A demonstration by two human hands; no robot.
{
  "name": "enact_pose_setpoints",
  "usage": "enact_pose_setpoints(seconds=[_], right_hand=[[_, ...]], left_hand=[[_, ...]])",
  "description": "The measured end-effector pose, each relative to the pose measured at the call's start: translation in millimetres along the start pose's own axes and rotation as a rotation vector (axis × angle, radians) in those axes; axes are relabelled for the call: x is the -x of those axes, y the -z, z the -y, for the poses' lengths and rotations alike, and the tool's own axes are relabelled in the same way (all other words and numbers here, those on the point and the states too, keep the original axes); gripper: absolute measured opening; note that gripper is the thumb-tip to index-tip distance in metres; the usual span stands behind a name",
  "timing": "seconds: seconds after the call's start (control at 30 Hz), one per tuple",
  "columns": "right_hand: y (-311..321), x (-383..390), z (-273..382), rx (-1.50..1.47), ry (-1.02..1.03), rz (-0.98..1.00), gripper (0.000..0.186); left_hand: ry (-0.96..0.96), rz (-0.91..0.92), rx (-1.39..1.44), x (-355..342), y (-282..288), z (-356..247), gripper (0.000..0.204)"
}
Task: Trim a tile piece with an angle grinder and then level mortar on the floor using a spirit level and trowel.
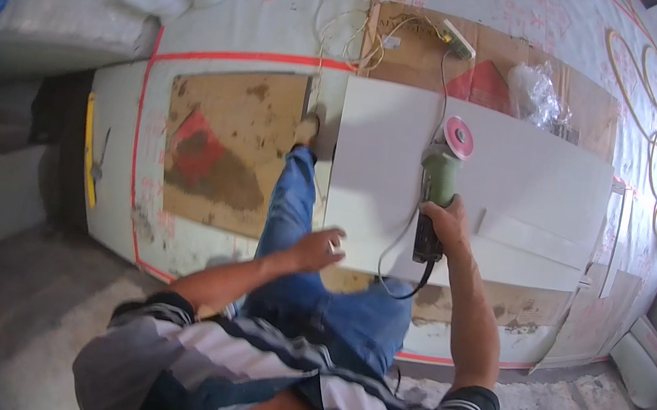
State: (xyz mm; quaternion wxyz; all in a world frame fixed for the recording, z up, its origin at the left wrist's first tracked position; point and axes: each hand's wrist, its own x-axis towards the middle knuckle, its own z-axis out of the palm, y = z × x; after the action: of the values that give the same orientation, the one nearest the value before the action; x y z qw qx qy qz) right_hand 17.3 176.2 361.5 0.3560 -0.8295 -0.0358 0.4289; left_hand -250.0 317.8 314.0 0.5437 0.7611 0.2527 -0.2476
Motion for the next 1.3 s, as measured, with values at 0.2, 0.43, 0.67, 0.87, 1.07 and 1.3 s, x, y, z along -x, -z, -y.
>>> enact_pose_setpoints(seconds=[0.2, 0.43, 0.67, 0.87, 1.07, 1.3], right_hand=[[-99.3, -224.0, 74.7, 0.153, -0.062, -0.066, 0.047], [-161.9, -536.9, 86.0, 0.594, -0.108, -0.115, 0.053], [-240.9, -647.5, 104.4, 0.57, -0.139, -0.303, 0.062], [-277.5, -680.1, 70.3, 0.483, -0.221, -0.574, 0.084], [-302.5, -686.8, 39.1, 0.395, -0.189, -0.609, 0.093], [-280.3, -659.2, 38.0, 0.399, -0.173, -0.349, 0.09]], left_hand=[[-0.118, 0.198, -0.129, -145.1, 76.2, 86.4, 0.051], [-0.099, 0.293, 0.121, -232.7, 111.1, 124.1, 0.053], [-0.113, 0.564, -0.001, -248.1, 176.3, 99.1, 0.055], [-0.213, 0.605, 0.079, -254.5, 193.3, 86.3, 0.056], [-0.253, 0.592, 0.05, -251.7, 190.2, 87.8, 0.051], [-0.233, 0.624, 0.02, -253.8, 170.3, 85.6, 0.053]])
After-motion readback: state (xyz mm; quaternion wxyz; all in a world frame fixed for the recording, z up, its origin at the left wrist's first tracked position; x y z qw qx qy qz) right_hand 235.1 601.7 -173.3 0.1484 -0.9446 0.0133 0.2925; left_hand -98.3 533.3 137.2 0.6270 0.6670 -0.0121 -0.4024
